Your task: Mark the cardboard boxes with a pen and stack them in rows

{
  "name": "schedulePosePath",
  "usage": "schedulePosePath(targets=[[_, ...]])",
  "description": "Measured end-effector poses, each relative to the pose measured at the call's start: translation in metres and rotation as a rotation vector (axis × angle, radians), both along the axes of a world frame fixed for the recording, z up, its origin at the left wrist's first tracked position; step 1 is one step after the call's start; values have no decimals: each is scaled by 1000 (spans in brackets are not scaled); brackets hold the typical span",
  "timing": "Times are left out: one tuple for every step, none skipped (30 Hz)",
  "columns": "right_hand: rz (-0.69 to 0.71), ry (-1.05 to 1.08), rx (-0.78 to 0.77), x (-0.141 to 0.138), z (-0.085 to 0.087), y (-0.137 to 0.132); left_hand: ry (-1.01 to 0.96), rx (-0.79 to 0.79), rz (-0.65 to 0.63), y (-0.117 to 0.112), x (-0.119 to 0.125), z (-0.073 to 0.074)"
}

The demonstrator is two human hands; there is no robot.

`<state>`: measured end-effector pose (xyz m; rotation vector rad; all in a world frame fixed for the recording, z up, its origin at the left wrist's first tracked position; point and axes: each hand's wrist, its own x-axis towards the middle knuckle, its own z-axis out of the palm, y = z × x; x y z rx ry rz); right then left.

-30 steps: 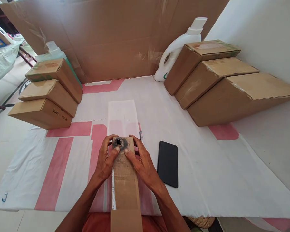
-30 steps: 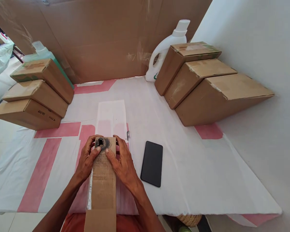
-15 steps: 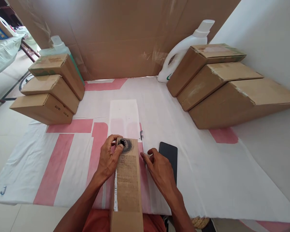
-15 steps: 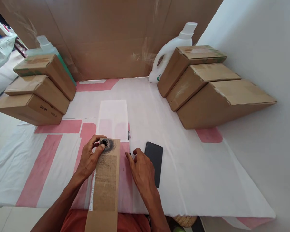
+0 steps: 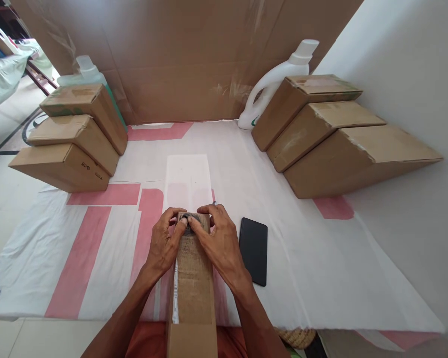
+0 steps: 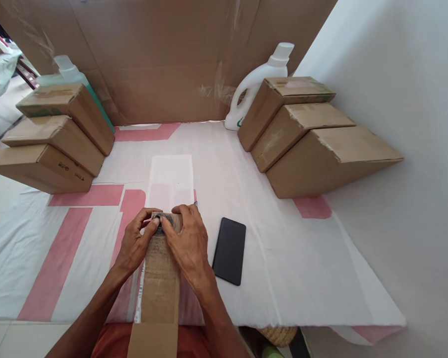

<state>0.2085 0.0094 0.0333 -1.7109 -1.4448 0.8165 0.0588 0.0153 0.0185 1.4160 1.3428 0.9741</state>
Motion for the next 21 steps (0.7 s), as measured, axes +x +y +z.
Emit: schedulePosePath(targets=[[15, -17, -20, -3, 0, 2, 2, 3, -1, 0, 0, 0], [20, -35, -33, -6, 0, 4, 7, 9, -5, 0, -1, 0], [18, -50, -39, -9, 0, 5, 11, 16, -8, 0, -1, 0], [14, -60, -42, -11, 0, 6, 14, 23, -7, 0, -1, 0], [10, -65, -45, -12, 0, 7, 13, 27, -3, 0, -1, 0], [6, -67, -48, -13, 0, 7, 9, 25, 1, 0, -1, -1], [6, -64, -50, -13, 1, 8, 5, 21, 6, 0, 0, -1], [13, -48, -54, -11, 1, 7, 1, 13, 12, 0, 0, -1], [22, -9, -60, -8, 1, 6, -2, 2, 18, 0, 0, -1], [29, 53, -68, -2, 0, 4, -4, -14, 21, -1, -1, -2], [24, 124, -79, 6, -2, 2, -6, -33, 20, -2, -2, -2], [2, 179, -92, 15, -6, -1, -10, -52, 10, -3, -4, -3], [-34, 194, -107, 25, -11, -4, -19, -70, -12, -5, -7, -4], [-77, 157, -136, 35, -17, -8, -34, -85, -53, -7, -9, -5], [-109, 73, -181, 44, -25, -11, -52, -95, -110, -9, -13, -6], [-125, -37, -243, 51, -32, -14, -71, -100, -174, -11, -16, -8], [-124, -145, -310, 56, -40, -17, -87, -100, -234, -12, -19, -9], [-116, -227, -369, 58, -48, -19, -96, -99, -286, -13, -22, -10], [-107, -272, -407, 58, -54, -20, -97, -98, -323, -13, -24, -10], [-101, -284, -416, 57, -59, -20, -92, -96, -349, -13, -26, -11], [-94, -271, -403, 55, -63, -20, -85, -97, -368, -13, -27, -11]])
